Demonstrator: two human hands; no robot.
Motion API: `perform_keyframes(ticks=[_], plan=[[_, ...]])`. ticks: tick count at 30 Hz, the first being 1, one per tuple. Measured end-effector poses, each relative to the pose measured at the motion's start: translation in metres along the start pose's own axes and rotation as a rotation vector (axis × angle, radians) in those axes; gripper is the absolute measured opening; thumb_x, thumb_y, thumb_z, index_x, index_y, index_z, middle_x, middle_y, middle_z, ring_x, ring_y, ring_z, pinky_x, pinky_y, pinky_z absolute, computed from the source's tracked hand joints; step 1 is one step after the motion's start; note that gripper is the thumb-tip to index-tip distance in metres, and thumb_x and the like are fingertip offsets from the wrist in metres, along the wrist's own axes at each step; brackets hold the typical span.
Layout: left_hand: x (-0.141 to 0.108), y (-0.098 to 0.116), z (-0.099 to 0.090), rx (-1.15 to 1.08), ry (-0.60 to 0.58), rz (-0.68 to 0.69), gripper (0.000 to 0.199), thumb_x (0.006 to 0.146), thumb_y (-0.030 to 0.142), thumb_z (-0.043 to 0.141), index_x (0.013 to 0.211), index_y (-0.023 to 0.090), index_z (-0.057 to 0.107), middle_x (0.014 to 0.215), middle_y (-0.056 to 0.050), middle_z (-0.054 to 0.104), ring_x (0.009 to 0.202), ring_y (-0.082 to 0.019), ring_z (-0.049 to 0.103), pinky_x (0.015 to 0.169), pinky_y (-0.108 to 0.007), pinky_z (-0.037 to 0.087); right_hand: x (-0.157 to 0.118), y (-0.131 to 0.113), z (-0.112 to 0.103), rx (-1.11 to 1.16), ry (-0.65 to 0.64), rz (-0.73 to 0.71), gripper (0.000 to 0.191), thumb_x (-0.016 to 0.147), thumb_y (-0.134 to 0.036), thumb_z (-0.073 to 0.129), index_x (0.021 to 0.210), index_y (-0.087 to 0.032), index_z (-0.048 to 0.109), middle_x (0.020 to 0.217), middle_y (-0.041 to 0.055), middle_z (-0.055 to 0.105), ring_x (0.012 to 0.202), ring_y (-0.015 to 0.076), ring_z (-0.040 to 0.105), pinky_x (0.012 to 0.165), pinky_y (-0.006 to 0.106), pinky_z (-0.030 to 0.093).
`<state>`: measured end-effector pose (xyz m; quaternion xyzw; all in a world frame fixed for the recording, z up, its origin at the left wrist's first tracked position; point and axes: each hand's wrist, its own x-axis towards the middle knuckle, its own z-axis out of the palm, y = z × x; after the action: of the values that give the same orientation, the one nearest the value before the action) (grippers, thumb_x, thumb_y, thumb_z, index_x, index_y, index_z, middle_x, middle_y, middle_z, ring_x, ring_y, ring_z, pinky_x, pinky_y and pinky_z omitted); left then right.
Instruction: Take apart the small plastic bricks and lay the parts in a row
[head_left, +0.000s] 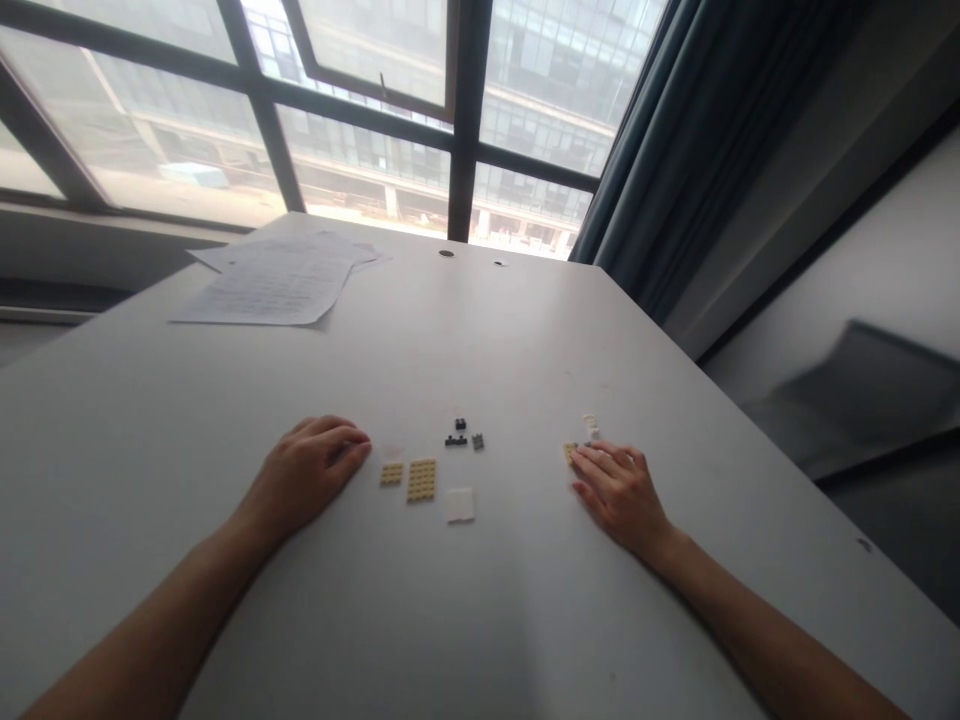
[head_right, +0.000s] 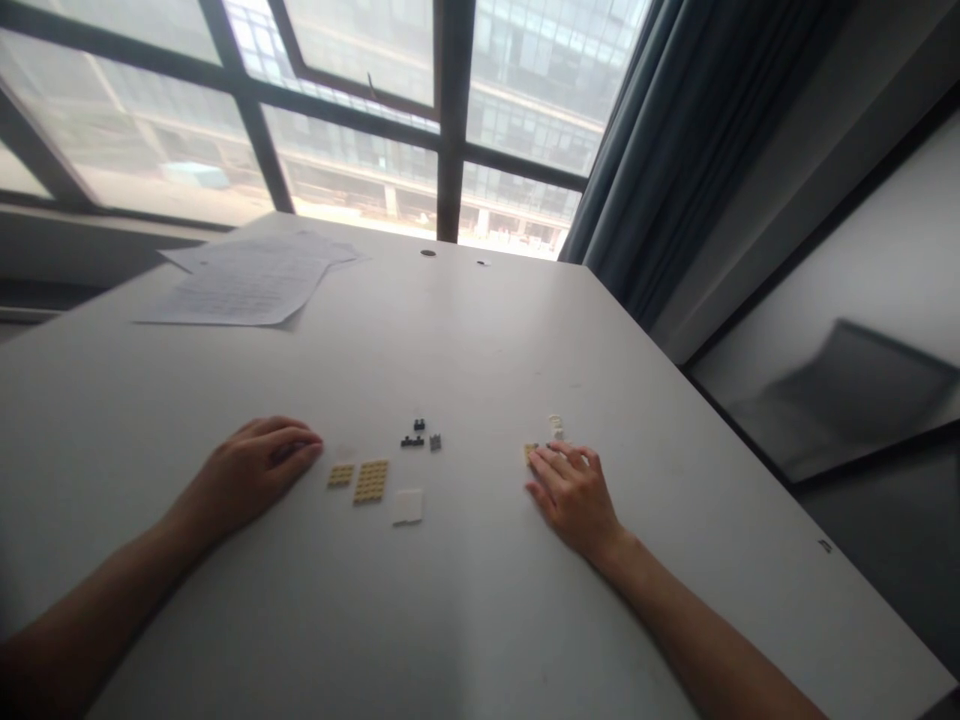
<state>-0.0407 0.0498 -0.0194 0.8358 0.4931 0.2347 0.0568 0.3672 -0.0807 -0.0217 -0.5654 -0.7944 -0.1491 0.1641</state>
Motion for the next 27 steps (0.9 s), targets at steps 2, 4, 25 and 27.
perform_keyframes(ticks=[2, 4, 25, 27], plan=[[0.000, 0.001, 0.000, -0.001, 0.004, 0.001, 0.032, 0.085, 0.046, 0.046, 0.085, 0.023, 0.068, 0.097, -0.004, 0.068, 0.094, -0.022, 0.059, 0.087, -0.034, 0.045, 0.001, -0.001, 0.001, 0.002, 0.004, -0.006, 0.031, 0.092, -0.032, 0.049, 0.120, -0.021, 0.060, 0.119, 0.0076, 0.065, 0.115, 0.0241, 0.051, 0.096, 0.042, 0.028], [-0.001, 0.001, 0.000, -0.001, 0.011, 0.006, 0.031, 0.084, 0.045, 0.047, 0.086, 0.022, 0.068, 0.096, -0.004, 0.068, 0.094, -0.022, 0.059, 0.087, -0.034, 0.045, 0.001, -0.001, 0.002, 0.005, 0.003, -0.007, 0.032, 0.093, -0.031, 0.049, 0.120, -0.020, 0.059, 0.120, 0.0083, 0.064, 0.115, 0.0245, 0.051, 0.096, 0.042, 0.029], [-0.039, 0.058, 0.001, 0.100, -0.348, 0.515, 0.078, 0.087, 0.060, 0.041, 0.149, 0.020, 0.015, 0.152, -0.011, 0.024, 0.140, -0.026, 0.024, 0.117, -0.045, 0.012, 0.038, -0.142, 0.002, 0.352, -0.198, -0.235, 0.066, 0.089, -0.051, 0.046, 0.136, -0.005, 0.041, 0.139, 0.0207, 0.045, 0.130, 0.0314, 0.038, 0.109, 0.046, 0.032], [-0.043, 0.060, 0.003, 0.116, -0.372, 0.507, 0.077, 0.088, 0.060, 0.039, 0.149, 0.020, 0.013, 0.153, -0.011, 0.022, 0.141, -0.026, 0.021, 0.117, -0.044, 0.011, 0.036, -0.140, 0.003, 0.350, -0.220, -0.245, 0.067, 0.089, -0.051, 0.045, 0.137, -0.005, 0.040, 0.140, 0.0208, 0.044, 0.131, 0.0310, 0.037, 0.110, 0.046, 0.031]])
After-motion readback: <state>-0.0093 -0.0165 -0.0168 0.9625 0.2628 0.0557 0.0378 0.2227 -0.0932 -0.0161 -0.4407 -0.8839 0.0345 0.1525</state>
